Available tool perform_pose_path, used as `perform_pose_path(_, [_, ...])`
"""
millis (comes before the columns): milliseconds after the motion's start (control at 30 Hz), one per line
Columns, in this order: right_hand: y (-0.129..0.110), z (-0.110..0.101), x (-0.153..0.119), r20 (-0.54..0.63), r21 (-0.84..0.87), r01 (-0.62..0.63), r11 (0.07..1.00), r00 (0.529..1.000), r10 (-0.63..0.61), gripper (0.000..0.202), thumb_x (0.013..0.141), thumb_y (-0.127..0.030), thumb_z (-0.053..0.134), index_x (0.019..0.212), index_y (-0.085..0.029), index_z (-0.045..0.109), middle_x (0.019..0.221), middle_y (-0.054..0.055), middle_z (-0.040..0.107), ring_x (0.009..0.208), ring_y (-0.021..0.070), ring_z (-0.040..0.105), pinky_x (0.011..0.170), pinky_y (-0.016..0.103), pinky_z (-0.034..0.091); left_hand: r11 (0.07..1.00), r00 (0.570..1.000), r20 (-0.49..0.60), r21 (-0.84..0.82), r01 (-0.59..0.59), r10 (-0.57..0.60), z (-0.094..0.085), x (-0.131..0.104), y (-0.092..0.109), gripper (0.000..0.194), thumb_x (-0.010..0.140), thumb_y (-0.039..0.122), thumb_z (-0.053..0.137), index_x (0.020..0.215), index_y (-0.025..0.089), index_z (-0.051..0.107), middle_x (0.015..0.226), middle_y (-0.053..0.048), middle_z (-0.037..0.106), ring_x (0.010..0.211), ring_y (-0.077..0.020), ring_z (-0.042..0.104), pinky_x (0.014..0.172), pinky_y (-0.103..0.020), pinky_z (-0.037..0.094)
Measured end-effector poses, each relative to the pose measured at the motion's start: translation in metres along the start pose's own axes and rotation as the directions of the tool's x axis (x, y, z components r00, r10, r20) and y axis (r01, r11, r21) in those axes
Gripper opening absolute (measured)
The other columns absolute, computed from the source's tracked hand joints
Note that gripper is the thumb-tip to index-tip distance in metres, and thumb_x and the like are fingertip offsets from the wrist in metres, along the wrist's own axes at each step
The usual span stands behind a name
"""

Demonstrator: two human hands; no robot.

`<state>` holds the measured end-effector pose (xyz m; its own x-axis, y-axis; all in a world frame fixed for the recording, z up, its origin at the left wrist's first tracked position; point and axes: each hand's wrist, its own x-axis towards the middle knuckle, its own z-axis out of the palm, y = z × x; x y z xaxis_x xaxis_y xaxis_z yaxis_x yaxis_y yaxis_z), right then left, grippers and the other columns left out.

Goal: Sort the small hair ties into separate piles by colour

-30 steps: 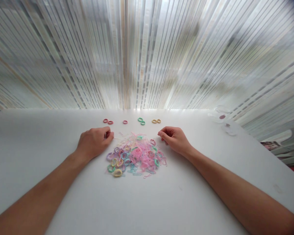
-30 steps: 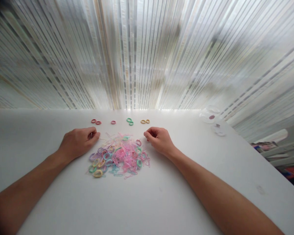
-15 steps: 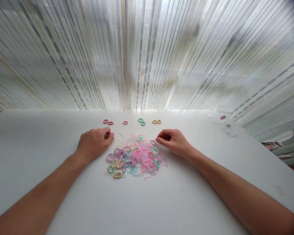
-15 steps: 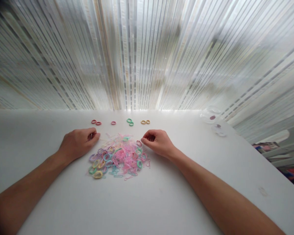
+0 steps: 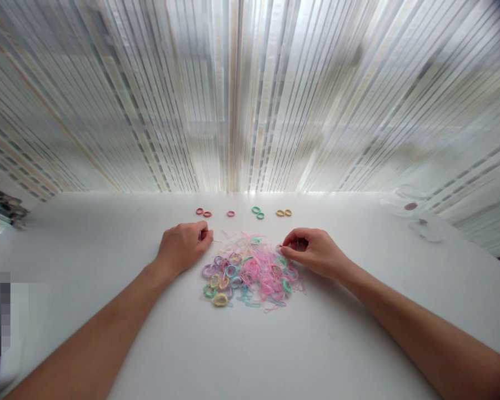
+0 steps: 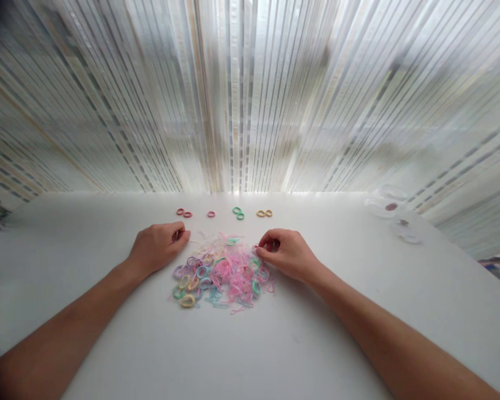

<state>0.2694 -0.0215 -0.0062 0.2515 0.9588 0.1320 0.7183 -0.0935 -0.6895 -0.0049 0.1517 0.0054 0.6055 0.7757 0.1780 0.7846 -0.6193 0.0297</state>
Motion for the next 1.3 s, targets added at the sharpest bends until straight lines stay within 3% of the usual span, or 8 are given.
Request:
perform_pose_path(200, [0.003, -0.005, 0.003, 0.001, 0.039, -0.039, 0.999, 0.999, 0.039, 0.015, 0.076, -0.033, 0.072, 0.081, -0.019, 0.078, 0.061, -0.001, 0.061, 0.058, 0.0129, 0.052, 0.055, 0.025, 0.039, 1.000, 1.000, 0.000, 0.005, 0.002, -0.002, 0.001, 0.001, 0.000, 0.036, 0.092, 0.048, 0.039, 0.077, 0.024, 0.060, 0.079, -0.004, 0.072, 0.074, -0.0234, 0.065, 0.059, -0.032, 0.030])
perform_pose_path(400, [0.003, -0.014, 0.006, -0.005, 0.039, -0.123, 0.992, 0.992, 0.123, 0.019, 0.074, -0.036, 0.074, 0.077, -0.018, 0.076, 0.063, 0.000, 0.063, 0.059, 0.0132, 0.054, 0.055, 0.026, 0.040, 1.000, 1.000, -0.004, 0.003, 0.005, -0.005, 0.002, 0.002, -0.002, 0.034, 0.092, 0.047, 0.039, 0.075, 0.025, 0.059, 0.078, -0.003, 0.071, 0.072, -0.0239, 0.064, 0.058, -0.033, 0.028])
perform_pose_path(533, [0.001, -0.021, 0.006, 0.067, 0.049, -0.181, 0.982, 0.982, 0.178, 0.022, 0.075, -0.038, 0.074, 0.080, -0.017, 0.077, 0.065, 0.001, 0.065, 0.060, 0.0134, 0.055, 0.054, 0.025, 0.040, 1.000, 1.000, -0.012, -0.001, 0.005, -0.006, 0.003, 0.002, -0.002, 0.035, 0.092, 0.048, 0.039, 0.075, 0.025, 0.059, 0.077, -0.003, 0.072, 0.072, -0.0239, 0.064, 0.058, -0.033, 0.028])
perform_pose_path(633, [0.002, -0.022, 0.006, 0.132, 0.071, -0.185, 0.980, 0.976, 0.174, 0.027, 0.072, -0.041, 0.077, 0.083, -0.017, 0.077, 0.066, 0.001, 0.065, 0.060, 0.0131, 0.053, 0.053, 0.025, 0.039, 1.000, 1.000, -0.009, -0.006, 0.005, -0.005, 0.003, 0.003, -0.002, 0.035, 0.092, 0.048, 0.040, 0.076, 0.024, 0.060, 0.077, -0.003, 0.072, 0.072, -0.0233, 0.064, 0.059, -0.032, 0.029])
perform_pose_path(967, [-0.001, -0.011, 0.003, 0.167, 0.051, -0.158, 0.986, 0.975, 0.148, 0.023, 0.074, -0.040, 0.073, 0.074, -0.017, 0.074, 0.060, -0.001, 0.059, 0.057, 0.0117, 0.047, 0.051, 0.025, 0.035, 1.000, 0.999, -0.040, -0.017, -0.001, 0.000, 0.004, 0.001, 0.000, 0.033, 0.092, 0.046, 0.042, 0.077, 0.023, 0.061, 0.077, -0.004, 0.072, 0.073, -0.0236, 0.065, 0.059, -0.032, 0.031])
perform_pose_path(1067, [-0.003, -0.012, 0.001, 0.107, 0.033, -0.103, 0.994, 0.989, 0.099, 0.018, 0.075, -0.035, 0.072, 0.074, -0.017, 0.074, 0.059, -0.001, 0.057, 0.056, 0.0113, 0.045, 0.052, 0.025, 0.035, 1.000, 0.999, -0.048, -0.017, -0.005, 0.004, 0.005, 0.001, -0.001, 0.032, 0.092, 0.045, 0.043, 0.076, 0.023, 0.061, 0.076, -0.003, 0.072, 0.072, -0.0238, 0.065, 0.059, -0.032, 0.030])
perform_pose_path(1200, [-0.004, -0.012, -0.001, -0.063, -0.082, 0.000, 0.997, 0.998, -0.005, 0.016, 0.075, -0.034, 0.073, 0.072, -0.019, 0.073, 0.057, -0.003, 0.055, 0.055, 0.0105, 0.042, 0.054, 0.025, 0.034, 1.000, 0.999, -0.047, -0.016, -0.008, 0.007, 0.005, 0.001, -0.001, 0.032, 0.092, 0.045, 0.042, 0.076, 0.024, 0.060, 0.076, -0.003, 0.072, 0.072, -0.0240, 0.065, 0.059, -0.033, 0.029])
perform_pose_path(1300, [-0.003, -0.012, -0.002, -0.083, -0.120, 0.049, 0.992, 0.995, -0.060, 0.016, 0.076, -0.036, 0.074, 0.072, -0.020, 0.074, 0.057, -0.003, 0.055, 0.055, 0.0106, 0.044, 0.055, 0.025, 0.035, 1.000, 0.999, -0.048, -0.013, -0.009, 0.008, 0.005, 0.002, -0.002, 0.033, 0.091, 0.046, 0.042, 0.076, 0.024, 0.060, 0.076, -0.003, 0.072, 0.071, -0.0238, 0.064, 0.059, -0.033, 0.029])
